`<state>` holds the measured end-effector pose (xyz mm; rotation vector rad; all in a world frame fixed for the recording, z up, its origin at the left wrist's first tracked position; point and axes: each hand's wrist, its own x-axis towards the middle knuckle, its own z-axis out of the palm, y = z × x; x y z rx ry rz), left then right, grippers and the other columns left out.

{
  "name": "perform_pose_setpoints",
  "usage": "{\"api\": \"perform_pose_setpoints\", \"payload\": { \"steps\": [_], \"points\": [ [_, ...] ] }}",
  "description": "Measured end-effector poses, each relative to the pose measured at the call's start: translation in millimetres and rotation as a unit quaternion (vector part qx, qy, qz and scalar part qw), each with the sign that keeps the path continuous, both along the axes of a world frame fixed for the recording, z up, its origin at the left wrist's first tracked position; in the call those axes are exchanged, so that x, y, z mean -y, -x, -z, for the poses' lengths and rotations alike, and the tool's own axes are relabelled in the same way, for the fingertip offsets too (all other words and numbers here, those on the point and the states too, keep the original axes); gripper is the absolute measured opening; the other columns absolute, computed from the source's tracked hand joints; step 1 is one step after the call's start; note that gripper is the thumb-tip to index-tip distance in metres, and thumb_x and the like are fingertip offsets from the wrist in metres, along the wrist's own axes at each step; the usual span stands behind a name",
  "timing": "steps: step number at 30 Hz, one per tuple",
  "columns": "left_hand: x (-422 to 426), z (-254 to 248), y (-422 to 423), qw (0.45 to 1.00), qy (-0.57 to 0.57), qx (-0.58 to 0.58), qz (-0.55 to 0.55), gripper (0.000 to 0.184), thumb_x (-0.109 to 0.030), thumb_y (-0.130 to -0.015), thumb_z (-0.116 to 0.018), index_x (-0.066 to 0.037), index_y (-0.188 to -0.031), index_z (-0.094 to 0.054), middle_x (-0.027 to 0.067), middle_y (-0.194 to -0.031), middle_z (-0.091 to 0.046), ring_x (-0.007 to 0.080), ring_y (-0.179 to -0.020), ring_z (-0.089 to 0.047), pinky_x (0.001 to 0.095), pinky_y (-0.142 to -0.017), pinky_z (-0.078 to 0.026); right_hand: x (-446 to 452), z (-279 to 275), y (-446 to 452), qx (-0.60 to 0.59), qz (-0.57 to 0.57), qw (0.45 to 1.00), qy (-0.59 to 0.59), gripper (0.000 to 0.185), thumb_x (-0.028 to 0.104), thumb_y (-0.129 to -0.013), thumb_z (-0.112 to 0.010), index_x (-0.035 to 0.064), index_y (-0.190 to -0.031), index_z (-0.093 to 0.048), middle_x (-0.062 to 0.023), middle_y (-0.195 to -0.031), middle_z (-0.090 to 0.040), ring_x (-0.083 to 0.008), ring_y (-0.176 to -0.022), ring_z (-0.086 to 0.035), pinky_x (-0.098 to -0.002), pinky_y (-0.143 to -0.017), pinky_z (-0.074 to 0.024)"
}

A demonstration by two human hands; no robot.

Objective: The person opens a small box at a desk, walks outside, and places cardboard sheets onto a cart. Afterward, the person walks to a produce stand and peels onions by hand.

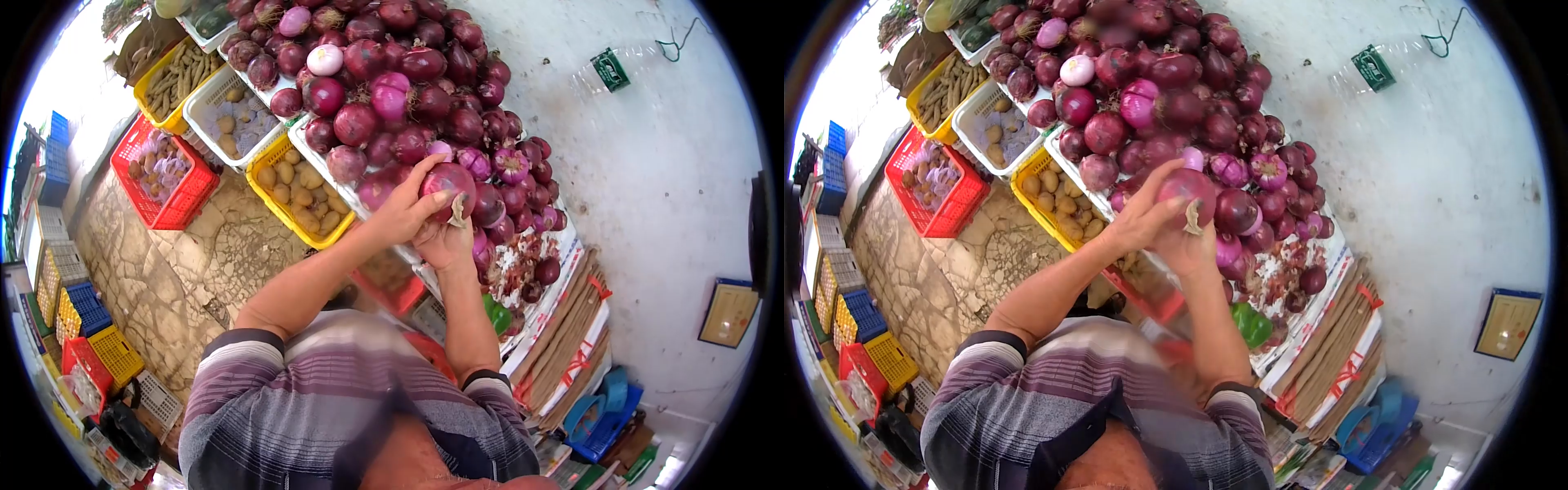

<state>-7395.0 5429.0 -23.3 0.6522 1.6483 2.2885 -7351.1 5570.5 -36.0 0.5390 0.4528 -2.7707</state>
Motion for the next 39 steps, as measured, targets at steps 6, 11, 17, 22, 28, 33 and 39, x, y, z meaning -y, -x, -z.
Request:
{"api": "perform_pose_setpoints", "payload": {
  "steps": [6,11,17,22,28,33,39],
  "points": [
    [-5.9,-8.5,-14.4,0.998,-0.026,0.058,0.007,0.061,-0.031,-0.099,-0.051,-0.006,-0.152,-0.033,0.0141,-0.138,-0.051,0.0224,-0.132,-0.046,0.0348,-0.113,-0.033,1.1,-14.7,-13.3,0.003,-0.009,1.0,-0.015,0.046,0.046,-0.099,-0.052,0.0145,-0.13,-0.06,-0.0035,-0.126,-0.067,-0.0249,-0.11,-0.067,-0.0422,-0.091,-0.056],
    [-14.9,-16.8,-27.0,0.99,-0.061,0.127,-0.017,0.057,-0.027,-0.1,-0.048,-0.005,-0.15,-0.036,0.0125,-0.139,-0.051,0.0206,-0.133,-0.043,0.0331,-0.114,-0.031,7.0,-50.0,-34.5,0.009,-0.005,0.991,-0.131,0.046,0.046,-0.102,-0.046,0.0111,-0.129,-0.058,-0.0118,-0.117,-0.069,-0.027,-0.098,-0.069,-0.0391,-0.081,-0.0577],
    [-16.0,-0.3,-28.7,0.99,-0.034,0.135,0.021,0.06,-0.022,-0.097,-0.058,-0.005,-0.15,-0.037,0.0116,-0.142,-0.048,0.0197,-0.133,-0.044,0.0335,-0.112,-0.035,-33.2,-20.0,-81.5,-0.127,0.126,0.794,-0.581,0.033,0.027,-0.094,-0.069,-0.0001,-0.109,-0.058,-0.0115,-0.095,-0.064,-0.0212,-0.076,-0.066,-0.0323,-0.068,-0.0542],
    [-27.9,9.6,-51.7,1.0,0.027,0.001,0.006,0.071,-0.026,-0.093,-0.071,-0.004,-0.151,-0.036,0.0131,-0.132,-0.055,0.0176,-0.12,-0.054,0.0337,-0.102,-0.046,-25.3,-44.7,-87.2,-0.154,0.121,0.539,-0.819,0.022,0.006,-0.087,-0.075,-0.0006,-0.098,-0.057,-0.0053,-0.083,-0.058,-0.0111,-0.065,-0.057,-0.0276,-0.057,-0.0453],
    [-26.1,3.5,-64.9,0.997,0.033,0.037,0.052,0.078,-0.013,-0.086,-0.078,-0.004,-0.15,-0.036,0.012,-0.122,-0.061,0.0167,-0.107,-0.061,0.0308,-0.093,-0.051,-46.2,-48.1,-102.0,-0.099,0.066,0.703,-0.701,0.016,0.012,-0.097,-0.063,0.0014,-0.085,-0.06,-0.0002,-0.065,-0.06,-0.006,-0.053,-0.05,-0.0251,-0.049,-0.0405],
    [-24.3,3.4,-62.3,0.991,0.087,0.067,0.079,0.07,-0.011,-0.086,-0.076,-0.001,-0.146,-0.043,0.01,-0.129,-0.059,0.0169,-0.116,-0.058,0.0321,-0.101,-0.048,-76.7,-36.7,-115.5,-0.074,0.018,0.813,-0.578,0.019,0.017,-0.1,-0.058,0.0033,-0.086,-0.061,0.0004,-0.066,-0.059,-0.0047,-0.051,-0.049,-0.0229,-0.048,-0.0412],
    [-32.3,12.6,-69.5,0.985,0.068,0.12,0.108,0.072,-0.012,-0.084,-0.077,0.0,-0.147,-0.042,0.0096,-0.13,-0.059,0.0161,-0.115,-0.059,0.031,-0.1,-0.048,-89.2,-21.9,-125.2,-0.099,0.036,0.859,-0.501,0.012,0.011,-0.1,-0.055,0.0021,-0.093,-0.059,-0.0011,-0.07,-0.058,-0.0085,-0.057,-0.054,-0.0256,-0.067,-0.0531]
  ]
}}
